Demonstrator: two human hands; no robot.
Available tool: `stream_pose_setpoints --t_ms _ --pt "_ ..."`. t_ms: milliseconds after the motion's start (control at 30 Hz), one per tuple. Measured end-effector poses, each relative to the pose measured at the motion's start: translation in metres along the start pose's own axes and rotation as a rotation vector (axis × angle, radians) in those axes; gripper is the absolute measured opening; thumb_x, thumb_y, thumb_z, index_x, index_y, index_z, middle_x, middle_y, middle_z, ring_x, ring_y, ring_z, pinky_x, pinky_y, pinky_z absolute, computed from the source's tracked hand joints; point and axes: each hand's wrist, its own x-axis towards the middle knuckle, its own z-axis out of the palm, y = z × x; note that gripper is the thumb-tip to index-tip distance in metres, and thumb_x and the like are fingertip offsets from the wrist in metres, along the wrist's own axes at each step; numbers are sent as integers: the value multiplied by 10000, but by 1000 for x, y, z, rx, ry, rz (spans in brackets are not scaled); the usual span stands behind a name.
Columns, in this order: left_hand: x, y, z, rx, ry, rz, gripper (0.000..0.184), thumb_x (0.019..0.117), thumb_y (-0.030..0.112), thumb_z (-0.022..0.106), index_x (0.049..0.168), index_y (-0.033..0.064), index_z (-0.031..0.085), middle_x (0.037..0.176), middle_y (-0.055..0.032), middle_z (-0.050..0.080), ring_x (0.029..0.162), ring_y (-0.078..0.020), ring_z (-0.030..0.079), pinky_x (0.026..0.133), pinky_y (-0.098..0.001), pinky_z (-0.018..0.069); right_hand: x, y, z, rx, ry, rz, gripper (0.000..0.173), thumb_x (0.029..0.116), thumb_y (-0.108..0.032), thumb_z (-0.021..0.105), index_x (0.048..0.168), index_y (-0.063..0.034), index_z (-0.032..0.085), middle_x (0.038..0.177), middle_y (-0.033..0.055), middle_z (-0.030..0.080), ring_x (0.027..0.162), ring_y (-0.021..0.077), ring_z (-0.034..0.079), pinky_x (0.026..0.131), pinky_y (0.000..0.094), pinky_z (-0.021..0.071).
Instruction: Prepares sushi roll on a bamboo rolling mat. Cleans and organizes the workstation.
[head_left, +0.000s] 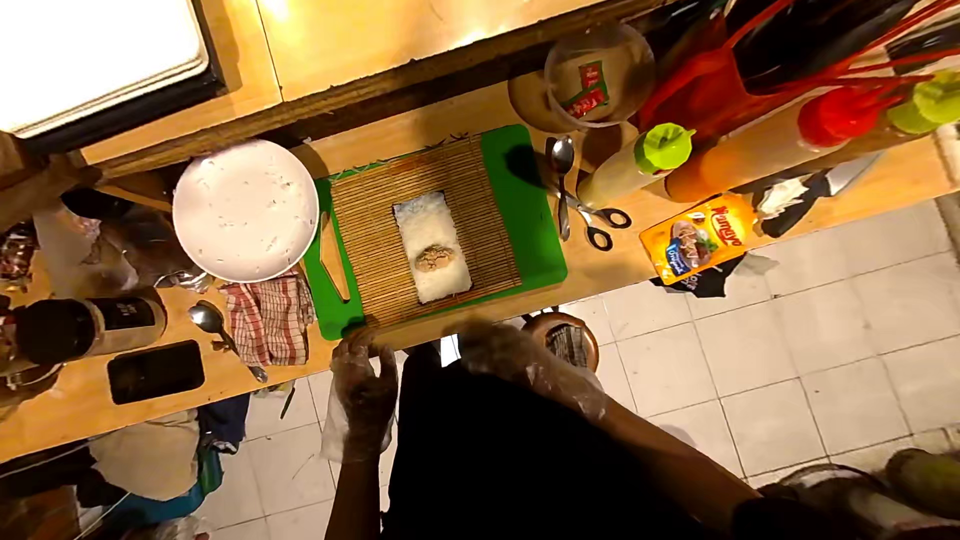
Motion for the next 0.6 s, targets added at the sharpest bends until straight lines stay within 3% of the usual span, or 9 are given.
stream_pose_setpoints --t_ms 33,100,167,233,267,333,467,533,600 --pt "0 -1 3 1 17 11 365 960 249 630 1176 -36 701 1221 -235 684 1163 -364 652 1026 -487 510 -2 1 3 63 -28 -70 304 1055 -288 562 1195 -94 749 1227 114 725 1186 229 669 1048 422 513" --pt "1 -1 6 -27 55 17 362 951 227 640 1178 -48 702 1219 -240 686 1155 -357 659 1023 -484 513 0 9 7 -25 163 -155 304 1069 -302 530 1145 -107 750 1156 73 746 1124 189 692 1009 379 548" --pt "1 1 6 -39 79 7 346 950 216 645 1166 -46 707 1205 -236 692 1133 -350 670 999 -470 534 11 9 5 -204 250 -55 309 1043 -316 550 1169 -98 728 1222 89 720 1180 241 667 1016 433 542" --pt "-1 3 6 -48 81 -26 339 955 213 642 1164 -45 707 1186 -231 697 1108 -339 679 978 -462 547 22 7 10 -215 59 -79 342 1039 -334 560 1230 -95 713 1342 99 669 1289 263 604 1098 457 483" --pt "-2 4 7 -56 80 -45 334 957 209 642 1164 -46 706 1174 -232 698 1090 -335 684 966 -462 553 25 4 12 -150 -66 -165 310 1042 -305 565 1188 -87 729 1324 102 677 1280 257 610 1102 447 477" --pt "-4 7 6 -74 85 -77 329 958 196 644 1163 -56 696 1160 -242 697 1070 -343 690 954 -479 558 22 -6 7 105 -181 -220 299 1065 -247 539 1146 -56 754 1148 119 742 1111 229 691 1010 412 524" --pt "-1 6 2 -120 94 -137 373 953 203 641 1194 -80 675 1155 -255 693 1037 -325 694 933 -469 566 14 -7 -16 -5 331 76 265 1016 -252 619 1157 -52 720 1130 84 734 1073 162 695 975 368 570" --pt "2 10 -1 -135 57 -199 386 956 213 644 1216 -71 669 1158 -245 693 1040 -307 695 939 -461 567 18 11 -29 -148 547 168 273 976 -264 665 1148 -59 722 1120 99 727 1059 202 695 941 412 582" --pt "5 16 -4 -180 31 -255 397 952 196 653 1240 -78 653 1157 -250 687 1028 -298 694 924 -446 572 21 21 -37 -198 600 204 314 967 -289 682 1156 -41 724 1143 157 707 1078 275 682 942 466 569"
